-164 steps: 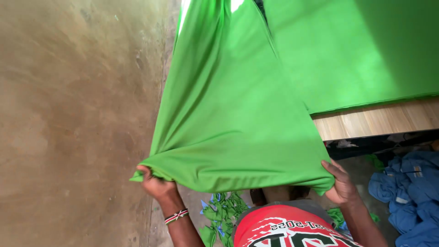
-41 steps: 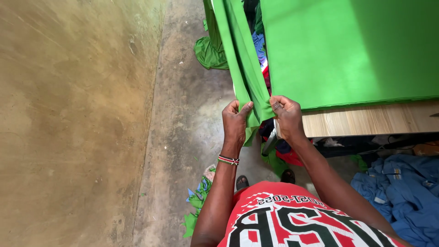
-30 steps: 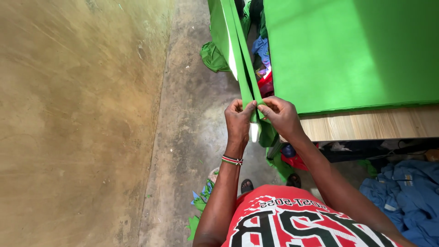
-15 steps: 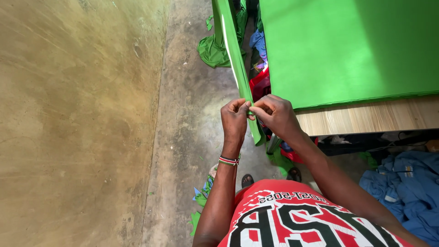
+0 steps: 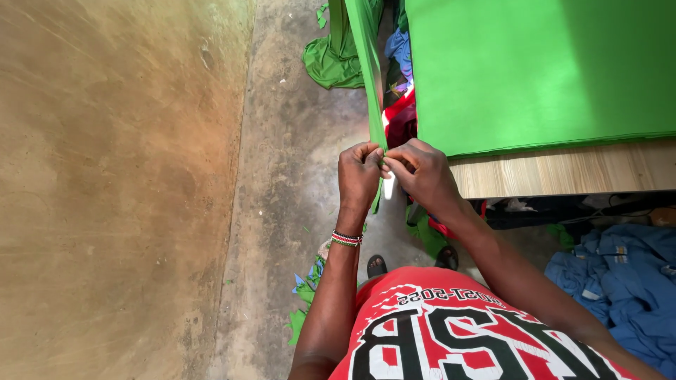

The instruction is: Spreading, aligning, and cutting green fabric on a large workbench

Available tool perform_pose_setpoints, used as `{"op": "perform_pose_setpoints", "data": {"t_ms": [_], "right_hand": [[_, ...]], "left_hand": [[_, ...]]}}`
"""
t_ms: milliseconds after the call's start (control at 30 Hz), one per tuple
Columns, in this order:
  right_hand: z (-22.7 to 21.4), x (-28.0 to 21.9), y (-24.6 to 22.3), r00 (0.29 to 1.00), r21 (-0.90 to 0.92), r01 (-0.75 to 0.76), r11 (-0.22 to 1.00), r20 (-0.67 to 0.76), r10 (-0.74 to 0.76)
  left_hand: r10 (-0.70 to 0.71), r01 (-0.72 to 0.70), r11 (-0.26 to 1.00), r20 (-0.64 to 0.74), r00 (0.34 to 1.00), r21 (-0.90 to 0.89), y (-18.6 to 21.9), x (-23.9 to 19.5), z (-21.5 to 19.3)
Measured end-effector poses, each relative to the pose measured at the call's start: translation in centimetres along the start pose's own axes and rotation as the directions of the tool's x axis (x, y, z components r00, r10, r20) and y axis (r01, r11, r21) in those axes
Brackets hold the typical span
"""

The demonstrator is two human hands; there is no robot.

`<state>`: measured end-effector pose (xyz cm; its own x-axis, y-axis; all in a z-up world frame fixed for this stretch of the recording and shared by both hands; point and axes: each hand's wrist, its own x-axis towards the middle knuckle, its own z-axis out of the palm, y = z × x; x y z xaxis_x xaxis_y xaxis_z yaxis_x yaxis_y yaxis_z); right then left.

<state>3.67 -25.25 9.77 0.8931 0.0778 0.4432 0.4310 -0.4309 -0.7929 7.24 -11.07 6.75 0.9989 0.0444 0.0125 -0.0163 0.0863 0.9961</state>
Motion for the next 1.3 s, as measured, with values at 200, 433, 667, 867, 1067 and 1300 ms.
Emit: {"op": "perform_pose_setpoints", "data": {"t_ms": [200, 433, 667, 867, 1067, 1300], "right_hand": [[1.0, -0.5, 1.8, 0.998, -0.065, 0.060, 0.996, -0.001, -0.060], [1.7, -0.7, 2.8, 0.995, -0.079, 0.094, 0.992, -0.017, -0.095], [1.8, -1.0, 1.9, 0.973, -0.269, 0.227, 0.936, 0.029, -0.228], [1.3, -0.2, 1.2, 0.955, -0.323, 0.283, 0.903, 0.181, -0.234], [2.2, -1.2, 5.4, 0.960, 0.433, -0.269, 0.860, 0.046, 0.276], [11.7, -3.8, 19.2, 0.645, 0.175, -0.763, 0.622, 0.144, 0.750]], "left_hand": [[0.010, -0.011, 0.988, 0.007, 1.000, 0.153, 1.0, -0.6, 0.0], [0.021, -0.028, 0.942, 0.027, 0.999, 0.335, 0.5, -0.2, -0.3], [-0.087, 0.070, 0.976, 0.075, 0.993, 0.207, -1.8, 1.2, -1.7], [-0.264, 0.261, 0.964, -0.060, 0.963, -0.057, -3.6, 1.1, -1.7], [-0.158, 0.147, 0.978, -0.064, 0.985, -0.151, 3.9, -0.3, -2.1], [-0.018, 0.040, 0.985, 0.134, 0.991, -0.167, 17.8, -1.7, -3.6]]}}
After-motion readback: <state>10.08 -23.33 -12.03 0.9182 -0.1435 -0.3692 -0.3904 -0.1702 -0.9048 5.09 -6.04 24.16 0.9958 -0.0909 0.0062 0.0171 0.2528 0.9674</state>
